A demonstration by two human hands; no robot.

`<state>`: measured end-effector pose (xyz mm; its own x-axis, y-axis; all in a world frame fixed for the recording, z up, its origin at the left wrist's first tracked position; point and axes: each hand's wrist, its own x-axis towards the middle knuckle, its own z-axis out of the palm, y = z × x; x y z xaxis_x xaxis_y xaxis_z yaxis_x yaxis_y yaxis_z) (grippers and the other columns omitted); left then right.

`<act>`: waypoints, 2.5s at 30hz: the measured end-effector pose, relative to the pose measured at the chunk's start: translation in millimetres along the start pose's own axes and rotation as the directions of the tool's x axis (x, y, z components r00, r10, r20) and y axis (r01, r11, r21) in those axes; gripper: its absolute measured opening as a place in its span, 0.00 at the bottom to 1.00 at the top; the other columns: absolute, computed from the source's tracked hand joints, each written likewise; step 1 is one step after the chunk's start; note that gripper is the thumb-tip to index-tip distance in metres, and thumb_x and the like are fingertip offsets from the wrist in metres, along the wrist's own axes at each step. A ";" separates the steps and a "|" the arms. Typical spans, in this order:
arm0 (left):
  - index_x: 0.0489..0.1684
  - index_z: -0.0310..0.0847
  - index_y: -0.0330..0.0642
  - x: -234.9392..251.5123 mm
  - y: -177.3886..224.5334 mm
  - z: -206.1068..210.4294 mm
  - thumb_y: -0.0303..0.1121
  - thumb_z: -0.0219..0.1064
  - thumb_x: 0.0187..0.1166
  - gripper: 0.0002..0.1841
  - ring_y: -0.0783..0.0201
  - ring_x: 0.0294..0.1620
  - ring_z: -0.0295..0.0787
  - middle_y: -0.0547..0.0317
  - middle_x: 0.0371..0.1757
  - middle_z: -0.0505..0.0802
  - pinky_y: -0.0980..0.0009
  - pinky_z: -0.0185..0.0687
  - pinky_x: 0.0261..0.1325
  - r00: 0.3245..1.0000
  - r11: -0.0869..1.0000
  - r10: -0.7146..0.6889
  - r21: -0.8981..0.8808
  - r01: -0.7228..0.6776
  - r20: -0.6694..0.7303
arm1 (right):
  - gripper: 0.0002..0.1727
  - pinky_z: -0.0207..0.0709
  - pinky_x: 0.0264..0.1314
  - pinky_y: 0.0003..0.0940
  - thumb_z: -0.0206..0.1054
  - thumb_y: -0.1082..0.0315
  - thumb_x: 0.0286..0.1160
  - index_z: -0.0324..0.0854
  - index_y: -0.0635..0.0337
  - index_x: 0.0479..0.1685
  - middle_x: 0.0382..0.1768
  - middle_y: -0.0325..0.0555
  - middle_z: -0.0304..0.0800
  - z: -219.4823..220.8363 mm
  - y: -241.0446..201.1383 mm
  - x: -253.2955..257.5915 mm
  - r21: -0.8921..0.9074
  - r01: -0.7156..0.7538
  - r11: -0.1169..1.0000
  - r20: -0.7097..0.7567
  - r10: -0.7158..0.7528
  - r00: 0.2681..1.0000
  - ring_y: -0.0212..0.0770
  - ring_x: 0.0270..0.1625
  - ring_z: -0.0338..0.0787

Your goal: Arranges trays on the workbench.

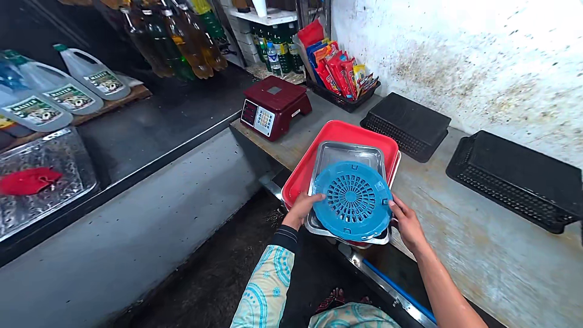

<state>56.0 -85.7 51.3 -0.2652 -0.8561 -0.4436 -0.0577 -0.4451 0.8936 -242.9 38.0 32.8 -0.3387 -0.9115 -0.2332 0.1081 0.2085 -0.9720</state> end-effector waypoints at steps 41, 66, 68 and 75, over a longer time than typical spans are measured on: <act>0.89 0.52 0.48 236.2 176.1 -185.3 0.67 0.36 0.89 0.39 0.57 0.60 0.87 0.48 0.73 0.79 0.59 0.86 0.58 0.943 0.978 0.135 -0.111 -0.176 -0.304 | 0.23 0.83 0.56 0.56 0.70 0.49 0.78 0.82 0.57 0.60 0.42 0.47 0.93 106.0 14.0 -19.7 -0.483 -0.584 0.652 -0.643 0.189 0.742 0.47 0.47 0.92; 0.42 0.85 0.32 133.1 23.1 -131.7 0.43 0.42 0.97 0.28 0.67 0.24 0.87 0.57 0.29 0.92 0.68 0.87 0.32 0.999 0.970 0.050 0.241 -0.043 -0.019 | 0.19 0.91 0.46 0.39 0.52 0.61 0.92 0.87 0.63 0.52 0.36 0.45 0.94 99.6 41.0 -76.1 0.025 -0.096 0.995 -0.740 0.083 0.668 0.36 0.38 0.94; 0.45 0.85 0.31 134.7 26.5 -134.0 0.40 0.50 0.94 0.21 0.68 0.30 0.86 0.55 0.36 0.90 0.67 0.86 0.39 0.997 0.921 0.079 0.381 -0.077 0.011 | 0.20 0.91 0.44 0.39 0.50 0.60 0.93 0.85 0.65 0.54 0.36 0.44 0.93 91.0 52.8 -107.9 0.120 -0.043 0.992 -0.798 0.122 0.590 0.36 0.37 0.94; 0.46 0.88 0.33 141.9 42.6 -126.3 0.43 0.63 0.88 0.19 0.59 0.41 0.83 0.47 0.44 0.87 0.58 0.81 0.49 0.990 0.765 0.144 0.634 -0.111 0.000 | 0.15 0.76 0.21 0.15 0.63 0.45 0.81 0.87 0.38 0.53 0.28 0.27 0.89 69.8 122.3 -274.4 0.528 0.550 0.647 -0.773 0.098 0.627 0.20 0.21 0.82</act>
<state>137.5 -259.3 17.7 -0.2712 -0.9111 -0.3105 -0.6252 -0.0785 0.7765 -71.5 288.8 -20.2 -0.9243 -0.2767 -0.2629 0.3769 -0.5536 -0.7426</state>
